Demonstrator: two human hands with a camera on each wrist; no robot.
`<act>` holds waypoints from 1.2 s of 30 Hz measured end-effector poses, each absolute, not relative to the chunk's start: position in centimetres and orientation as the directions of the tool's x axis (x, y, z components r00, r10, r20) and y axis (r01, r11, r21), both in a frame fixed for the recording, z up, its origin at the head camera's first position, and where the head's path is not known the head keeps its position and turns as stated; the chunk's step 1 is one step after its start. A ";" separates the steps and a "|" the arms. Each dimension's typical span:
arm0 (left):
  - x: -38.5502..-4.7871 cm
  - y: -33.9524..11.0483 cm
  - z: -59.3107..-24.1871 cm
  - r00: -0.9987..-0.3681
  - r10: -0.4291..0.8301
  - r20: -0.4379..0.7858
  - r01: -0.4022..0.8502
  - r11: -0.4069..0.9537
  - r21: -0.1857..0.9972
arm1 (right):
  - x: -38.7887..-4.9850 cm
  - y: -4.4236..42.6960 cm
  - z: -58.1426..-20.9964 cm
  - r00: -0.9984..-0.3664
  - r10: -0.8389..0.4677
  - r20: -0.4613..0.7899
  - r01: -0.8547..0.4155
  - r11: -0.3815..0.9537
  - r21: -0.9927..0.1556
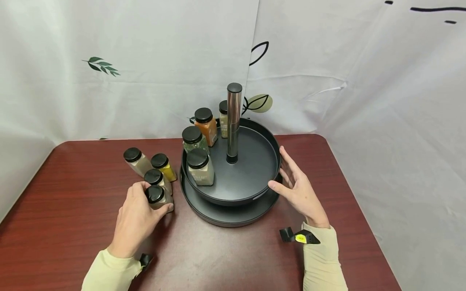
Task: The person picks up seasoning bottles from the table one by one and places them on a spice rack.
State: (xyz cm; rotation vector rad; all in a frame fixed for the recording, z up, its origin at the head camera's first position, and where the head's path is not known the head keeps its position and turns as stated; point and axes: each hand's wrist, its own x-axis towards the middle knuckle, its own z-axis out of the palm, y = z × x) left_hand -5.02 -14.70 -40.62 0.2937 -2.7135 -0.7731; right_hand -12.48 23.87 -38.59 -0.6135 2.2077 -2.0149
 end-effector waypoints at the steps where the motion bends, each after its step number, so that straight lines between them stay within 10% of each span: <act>1: -5.0 -14.7 -40.7 -0.931 -0.276 0.238 -0.110 0.835 0.540 | -12.5 23.9 -38.6 -0.915 -0.350 0.199 -0.231 0.050 -0.972; 24: -4.8 -14.7 -40.1 -0.941 -0.240 0.237 -0.090 0.857 0.508 | -12.4 23.9 -38.7 -0.913 -0.349 0.212 -0.299 0.219 -0.929; 36: -4.6 -14.8 -39.2 -0.957 -0.194 0.216 -0.057 0.855 0.516 | -12.5 24.0 -38.9 -0.882 -0.361 0.303 -0.349 0.066 -0.935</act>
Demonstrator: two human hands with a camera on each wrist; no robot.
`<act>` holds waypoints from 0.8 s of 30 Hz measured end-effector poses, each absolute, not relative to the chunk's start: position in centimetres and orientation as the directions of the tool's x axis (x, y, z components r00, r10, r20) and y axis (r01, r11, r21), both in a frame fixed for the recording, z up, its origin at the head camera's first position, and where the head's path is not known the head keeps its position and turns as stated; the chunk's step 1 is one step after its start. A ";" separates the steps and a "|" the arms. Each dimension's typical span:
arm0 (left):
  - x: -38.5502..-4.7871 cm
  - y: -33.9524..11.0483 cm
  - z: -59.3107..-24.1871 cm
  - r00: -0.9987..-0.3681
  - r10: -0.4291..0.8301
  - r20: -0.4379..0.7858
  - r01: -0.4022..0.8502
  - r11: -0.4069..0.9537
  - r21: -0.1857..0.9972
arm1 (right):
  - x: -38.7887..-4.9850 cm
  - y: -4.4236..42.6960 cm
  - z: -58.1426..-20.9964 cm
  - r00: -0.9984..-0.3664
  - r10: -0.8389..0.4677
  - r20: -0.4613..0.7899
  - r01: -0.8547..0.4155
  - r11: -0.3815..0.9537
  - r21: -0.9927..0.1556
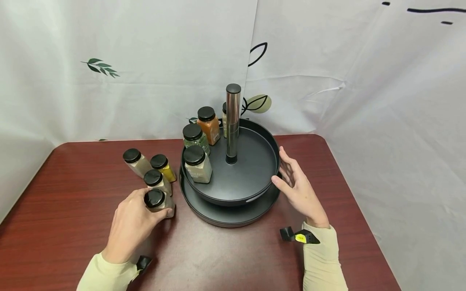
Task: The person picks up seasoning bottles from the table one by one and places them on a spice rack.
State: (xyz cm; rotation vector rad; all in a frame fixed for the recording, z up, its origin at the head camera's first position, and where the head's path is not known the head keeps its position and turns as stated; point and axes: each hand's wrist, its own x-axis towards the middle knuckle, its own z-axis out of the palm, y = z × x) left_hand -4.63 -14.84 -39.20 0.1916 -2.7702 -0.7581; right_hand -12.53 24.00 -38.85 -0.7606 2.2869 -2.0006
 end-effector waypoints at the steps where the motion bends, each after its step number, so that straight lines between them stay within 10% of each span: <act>1: -4.6 -14.8 -39.1 -0.957 -0.190 0.218 -0.050 0.852 0.520 | -12.5 24.0 -38.8 -0.883 -0.360 0.302 -0.342 0.051 -0.938; 24: -3.6 -14.9 -36.8 -0.941 -0.196 0.276 -0.007 0.828 0.561 | -12.4 23.9 -38.5 -0.912 -0.341 0.227 -0.263 0.062 -0.963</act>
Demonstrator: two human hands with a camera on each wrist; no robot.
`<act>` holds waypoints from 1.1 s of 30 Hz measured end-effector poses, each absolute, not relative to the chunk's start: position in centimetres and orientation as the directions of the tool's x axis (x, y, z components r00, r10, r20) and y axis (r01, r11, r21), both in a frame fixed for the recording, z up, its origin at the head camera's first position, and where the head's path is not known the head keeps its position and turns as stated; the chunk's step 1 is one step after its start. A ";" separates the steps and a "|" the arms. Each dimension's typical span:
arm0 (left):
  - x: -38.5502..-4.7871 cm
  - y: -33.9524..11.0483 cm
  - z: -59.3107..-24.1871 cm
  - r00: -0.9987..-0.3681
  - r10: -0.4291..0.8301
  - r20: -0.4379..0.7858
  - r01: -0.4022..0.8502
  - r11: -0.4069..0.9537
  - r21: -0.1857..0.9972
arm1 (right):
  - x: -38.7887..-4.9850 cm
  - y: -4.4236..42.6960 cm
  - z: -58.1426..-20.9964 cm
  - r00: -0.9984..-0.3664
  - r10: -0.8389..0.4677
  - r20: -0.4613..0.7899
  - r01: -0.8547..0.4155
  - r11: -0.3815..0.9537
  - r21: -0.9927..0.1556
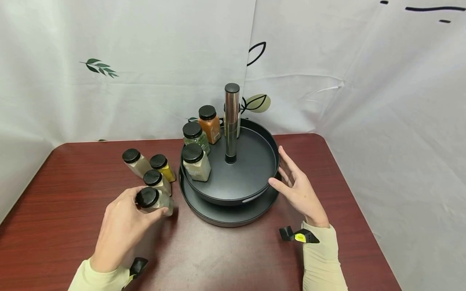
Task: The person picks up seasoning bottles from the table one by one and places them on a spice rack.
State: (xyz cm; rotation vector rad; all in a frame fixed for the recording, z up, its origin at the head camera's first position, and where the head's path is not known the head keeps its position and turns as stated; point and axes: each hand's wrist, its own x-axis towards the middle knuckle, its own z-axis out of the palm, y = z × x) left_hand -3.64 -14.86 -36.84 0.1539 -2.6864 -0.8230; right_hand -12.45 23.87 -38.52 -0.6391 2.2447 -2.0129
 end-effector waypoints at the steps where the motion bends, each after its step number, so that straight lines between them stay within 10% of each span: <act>1: -3.6 -14.9 -36.8 -0.940 -0.197 0.279 -0.006 0.826 0.564 | -12.4 23.9 -38.5 -0.913 -0.341 0.226 -0.262 0.064 -0.963; 33: -2.7 -14.3 -33.8 -0.881 -0.235 0.410 0.067 0.797 0.600 | -12.4 23.6 -38.4 -0.915 -0.342 0.213 -0.243 0.045 -0.969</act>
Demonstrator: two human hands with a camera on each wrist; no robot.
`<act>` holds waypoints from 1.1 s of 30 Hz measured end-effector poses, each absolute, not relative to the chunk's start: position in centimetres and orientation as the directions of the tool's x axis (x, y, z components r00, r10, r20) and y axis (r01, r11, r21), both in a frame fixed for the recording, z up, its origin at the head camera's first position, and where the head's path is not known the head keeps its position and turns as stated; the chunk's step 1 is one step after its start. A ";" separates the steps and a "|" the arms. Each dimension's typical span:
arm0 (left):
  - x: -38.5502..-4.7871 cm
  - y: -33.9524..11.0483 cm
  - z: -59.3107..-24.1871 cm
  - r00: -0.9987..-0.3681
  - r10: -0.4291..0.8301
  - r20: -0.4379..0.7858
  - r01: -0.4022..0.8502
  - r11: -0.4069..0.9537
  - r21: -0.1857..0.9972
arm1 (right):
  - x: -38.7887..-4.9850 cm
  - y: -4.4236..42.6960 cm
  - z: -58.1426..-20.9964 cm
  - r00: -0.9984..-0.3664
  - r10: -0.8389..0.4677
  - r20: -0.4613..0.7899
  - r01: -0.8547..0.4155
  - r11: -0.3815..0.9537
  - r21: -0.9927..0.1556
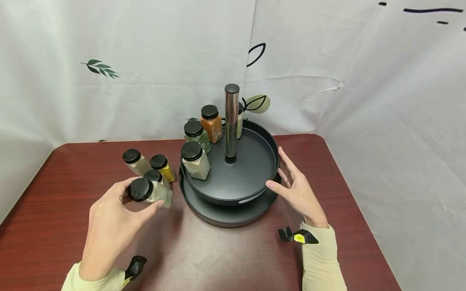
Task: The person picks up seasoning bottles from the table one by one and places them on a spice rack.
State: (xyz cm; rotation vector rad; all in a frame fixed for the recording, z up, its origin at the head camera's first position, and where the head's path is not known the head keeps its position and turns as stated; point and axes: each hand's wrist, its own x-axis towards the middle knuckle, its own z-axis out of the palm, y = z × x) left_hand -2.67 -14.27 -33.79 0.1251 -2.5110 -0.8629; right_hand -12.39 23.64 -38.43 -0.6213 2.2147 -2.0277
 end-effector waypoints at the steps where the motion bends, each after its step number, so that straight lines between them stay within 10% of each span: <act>1: -2.6 -14.2 -33.7 -0.877 -0.232 0.420 0.076 0.797 0.599 | -12.4 23.7 -38.5 -0.915 -0.342 0.214 -0.243 0.043 -0.969; 33: -2.7 -10.5 -30.2 -0.783 -0.166 0.600 0.324 0.714 0.621 | -12.7 23.9 -38.2 -0.914 -0.350 0.205 -0.250 0.089 -0.964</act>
